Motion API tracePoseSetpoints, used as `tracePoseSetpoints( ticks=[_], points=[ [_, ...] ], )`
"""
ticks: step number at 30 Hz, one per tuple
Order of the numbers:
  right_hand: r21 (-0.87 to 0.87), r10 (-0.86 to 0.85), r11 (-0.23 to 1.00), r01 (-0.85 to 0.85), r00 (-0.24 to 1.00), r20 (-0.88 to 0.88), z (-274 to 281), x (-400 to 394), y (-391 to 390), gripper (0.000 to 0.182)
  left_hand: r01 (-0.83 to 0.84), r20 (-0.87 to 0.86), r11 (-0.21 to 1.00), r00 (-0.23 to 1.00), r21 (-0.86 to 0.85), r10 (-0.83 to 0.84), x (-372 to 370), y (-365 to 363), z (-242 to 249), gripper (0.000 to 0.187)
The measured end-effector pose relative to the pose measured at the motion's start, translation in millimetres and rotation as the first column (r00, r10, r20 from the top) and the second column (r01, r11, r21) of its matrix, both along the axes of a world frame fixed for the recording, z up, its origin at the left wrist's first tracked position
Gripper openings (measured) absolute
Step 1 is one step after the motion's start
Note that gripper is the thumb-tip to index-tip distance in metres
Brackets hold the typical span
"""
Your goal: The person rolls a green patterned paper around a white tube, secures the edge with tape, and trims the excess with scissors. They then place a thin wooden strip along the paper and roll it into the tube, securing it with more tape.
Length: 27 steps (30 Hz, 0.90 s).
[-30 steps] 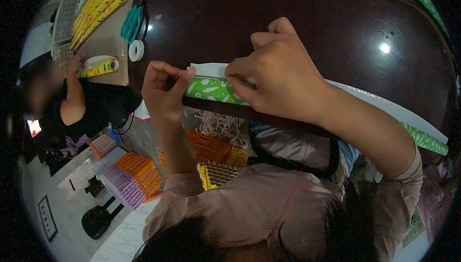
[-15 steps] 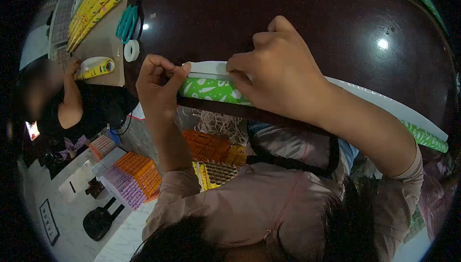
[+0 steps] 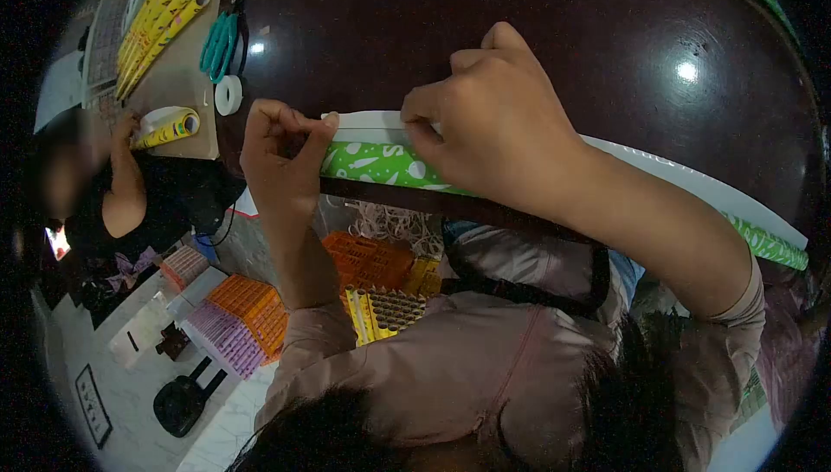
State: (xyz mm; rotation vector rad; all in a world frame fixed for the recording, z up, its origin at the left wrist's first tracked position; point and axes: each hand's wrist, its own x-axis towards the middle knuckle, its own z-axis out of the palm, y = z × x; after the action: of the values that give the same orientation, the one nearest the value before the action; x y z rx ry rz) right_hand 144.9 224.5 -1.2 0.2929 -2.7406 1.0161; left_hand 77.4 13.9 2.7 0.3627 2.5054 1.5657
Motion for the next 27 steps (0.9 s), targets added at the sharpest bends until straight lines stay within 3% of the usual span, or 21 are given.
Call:
tracePoseSetpoints(
  ticks=[19,20,24,27],
  points=[
    [0.068,0.027,0.997,-0.022,0.998,-0.065,-1.2,-0.9,-1.1,0.003,0.03,-0.017,0.982,0.999,-0.187,-0.033,-5.3,3.6,4.7,0.031],
    [0.082,0.018,0.997,-0.014,0.999,-0.045,-0.5,-0.9,-1.6,0.012,0.027,-0.019,0.98,0.999,-0.195,-0.032,-5.6,3.5,3.9,0.032],
    [0.084,0.013,0.996,-0.007,0.998,-0.065,-3.4,-0.8,-2.5,0.012,0.045,-0.064,0.982,0.996,-0.184,-0.058,-6.5,2.0,-0.9,0.031],
    [0.092,0.011,0.996,-0.006,0.998,-0.061,-3.7,-0.8,-2.6,0.012,0.045,-0.071,0.961,0.995,-0.274,-0.066,-5.1,7.0,5.5,0.031]
  ],
)
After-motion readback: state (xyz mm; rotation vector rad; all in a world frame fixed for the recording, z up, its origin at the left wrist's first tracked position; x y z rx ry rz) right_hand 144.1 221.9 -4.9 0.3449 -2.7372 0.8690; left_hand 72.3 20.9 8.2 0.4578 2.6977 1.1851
